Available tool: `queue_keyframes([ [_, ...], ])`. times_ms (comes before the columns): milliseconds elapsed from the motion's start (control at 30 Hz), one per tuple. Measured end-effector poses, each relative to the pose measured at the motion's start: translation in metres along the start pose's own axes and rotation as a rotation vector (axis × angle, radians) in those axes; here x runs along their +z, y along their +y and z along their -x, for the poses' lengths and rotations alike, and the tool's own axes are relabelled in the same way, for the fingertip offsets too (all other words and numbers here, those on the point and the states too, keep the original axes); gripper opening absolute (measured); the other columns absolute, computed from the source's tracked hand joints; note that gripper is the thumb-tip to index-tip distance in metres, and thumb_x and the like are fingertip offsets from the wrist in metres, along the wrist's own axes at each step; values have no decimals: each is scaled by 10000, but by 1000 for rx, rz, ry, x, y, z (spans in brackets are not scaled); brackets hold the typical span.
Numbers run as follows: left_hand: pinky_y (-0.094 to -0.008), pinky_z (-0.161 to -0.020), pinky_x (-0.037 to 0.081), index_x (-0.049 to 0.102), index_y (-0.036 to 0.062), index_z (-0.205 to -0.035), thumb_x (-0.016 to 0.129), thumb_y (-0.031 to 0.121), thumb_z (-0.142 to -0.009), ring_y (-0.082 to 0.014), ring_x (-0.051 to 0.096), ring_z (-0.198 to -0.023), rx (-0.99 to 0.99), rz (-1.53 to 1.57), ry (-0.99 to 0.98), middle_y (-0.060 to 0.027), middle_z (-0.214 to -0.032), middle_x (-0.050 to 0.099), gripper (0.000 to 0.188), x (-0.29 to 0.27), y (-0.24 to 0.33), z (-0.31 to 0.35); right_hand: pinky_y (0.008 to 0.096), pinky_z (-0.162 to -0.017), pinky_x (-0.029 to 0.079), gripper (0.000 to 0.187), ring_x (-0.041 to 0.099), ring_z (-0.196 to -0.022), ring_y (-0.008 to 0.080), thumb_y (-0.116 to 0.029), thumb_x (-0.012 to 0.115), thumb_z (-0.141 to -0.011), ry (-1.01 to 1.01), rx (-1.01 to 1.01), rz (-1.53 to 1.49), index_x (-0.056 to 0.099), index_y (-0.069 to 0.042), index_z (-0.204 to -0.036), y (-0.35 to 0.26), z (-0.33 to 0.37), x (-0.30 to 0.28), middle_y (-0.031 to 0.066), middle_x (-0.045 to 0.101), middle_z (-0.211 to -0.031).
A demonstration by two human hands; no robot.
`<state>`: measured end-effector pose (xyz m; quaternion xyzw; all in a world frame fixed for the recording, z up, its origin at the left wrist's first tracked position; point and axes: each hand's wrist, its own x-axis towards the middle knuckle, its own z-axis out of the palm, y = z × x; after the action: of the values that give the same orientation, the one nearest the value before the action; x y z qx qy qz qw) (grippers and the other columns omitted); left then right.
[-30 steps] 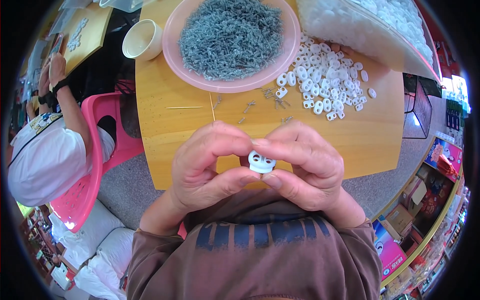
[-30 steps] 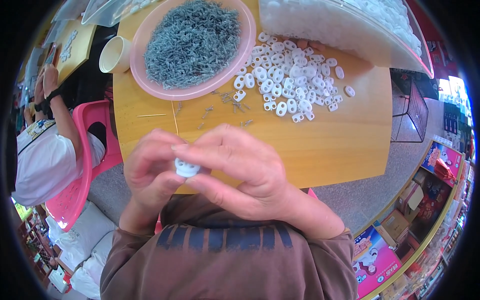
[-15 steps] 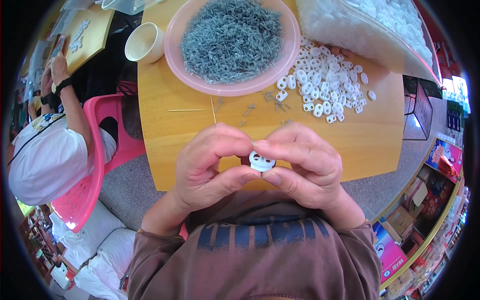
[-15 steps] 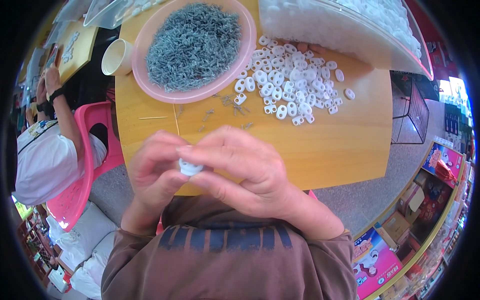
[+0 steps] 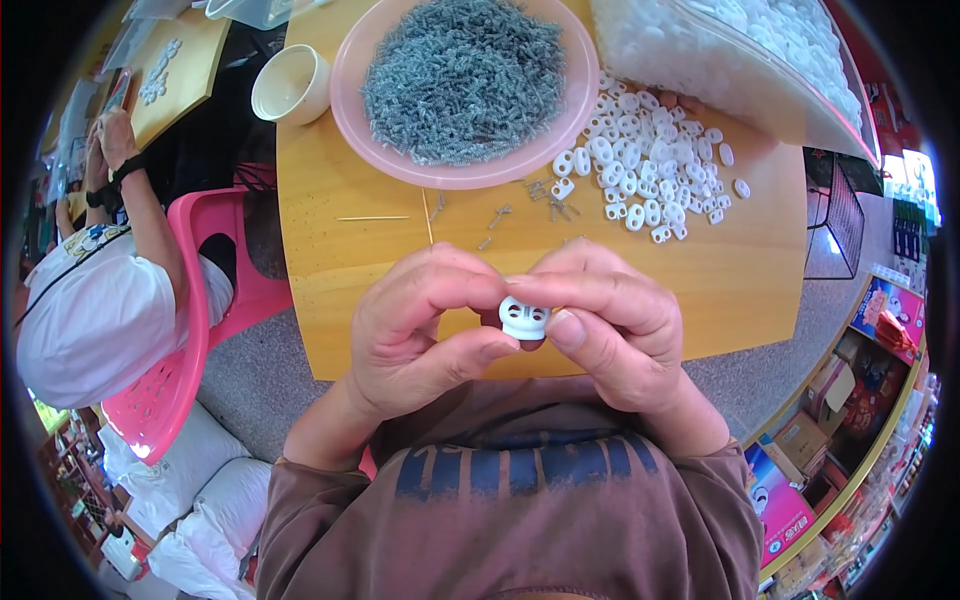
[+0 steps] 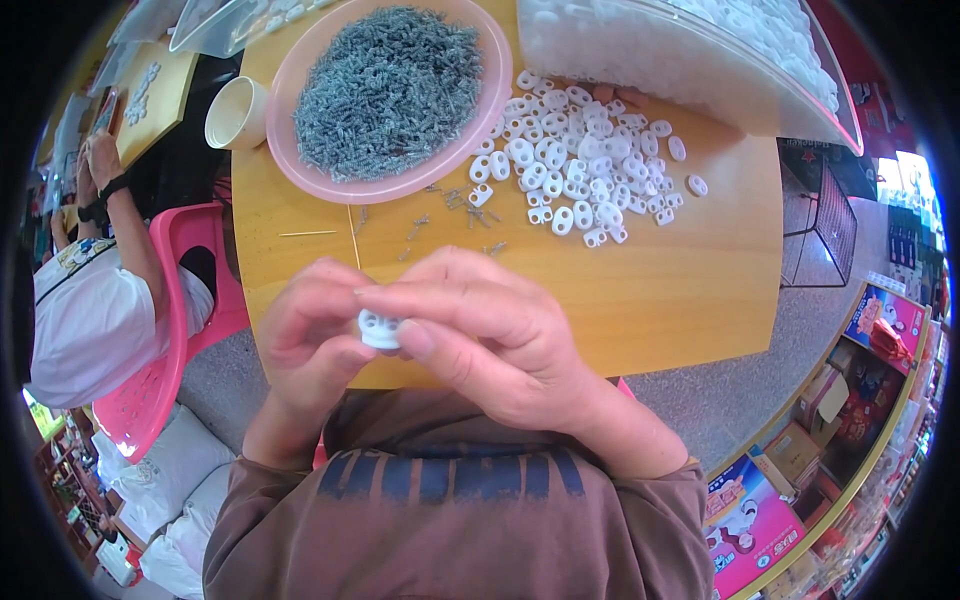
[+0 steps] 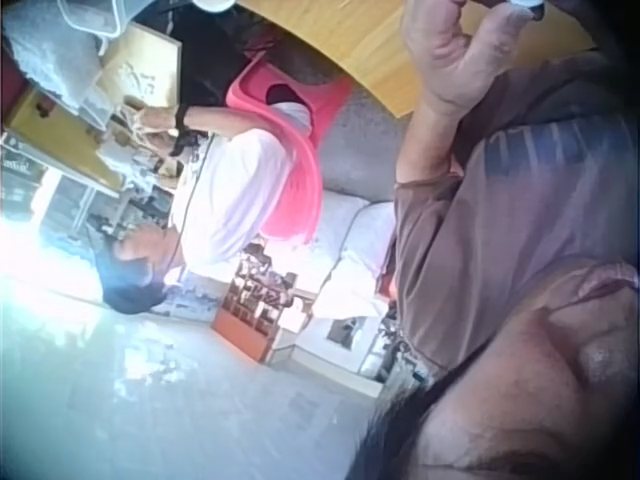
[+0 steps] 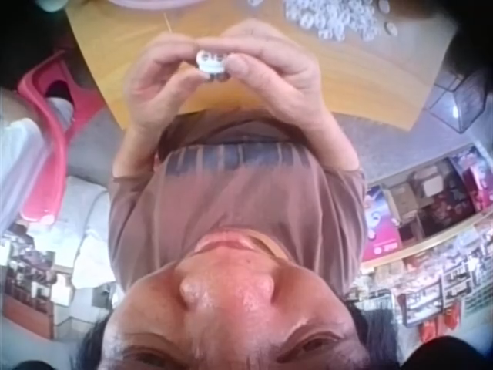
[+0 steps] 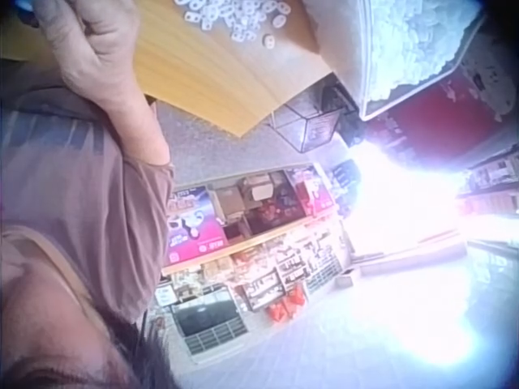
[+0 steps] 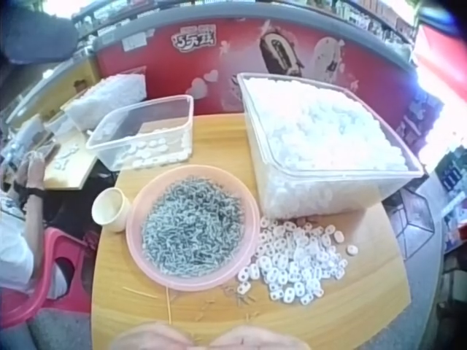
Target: Assembling small white plastic components with metal springs and pins at a workbench.
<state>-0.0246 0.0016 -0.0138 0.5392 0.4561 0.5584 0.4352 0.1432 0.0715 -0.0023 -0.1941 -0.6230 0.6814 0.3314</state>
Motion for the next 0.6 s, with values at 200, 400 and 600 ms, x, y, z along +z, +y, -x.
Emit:
queue_keyframes([
  [200,-264,-618,410,559,9,-879,674,112,-714,-178,538,-694,28,-60,-23,-83,-771,566,226,0,1,0,268,-692,422,225,530,-783,175,-84,531,-815,5,-13,23,592,41,-991,1,1,0,124,583,-875],
  [400,-262,-616,407,557,7,-883,675,110,-712,-171,535,-693,7,-15,-2,-85,-777,564,232,2,1,1,267,-690,422,220,531,-776,173,-87,532,-814,9,-13,32,595,38,-984,1,2,0,121,584,-861],
  [600,-258,-616,407,540,6,-914,702,98,-681,-157,532,-694,-21,85,29,-85,-813,546,298,7,-3,5,266,-691,423,221,535,-780,172,-81,530,-816,10,-24,12,585,36,-996,5,4,0,120,576,-862],
])
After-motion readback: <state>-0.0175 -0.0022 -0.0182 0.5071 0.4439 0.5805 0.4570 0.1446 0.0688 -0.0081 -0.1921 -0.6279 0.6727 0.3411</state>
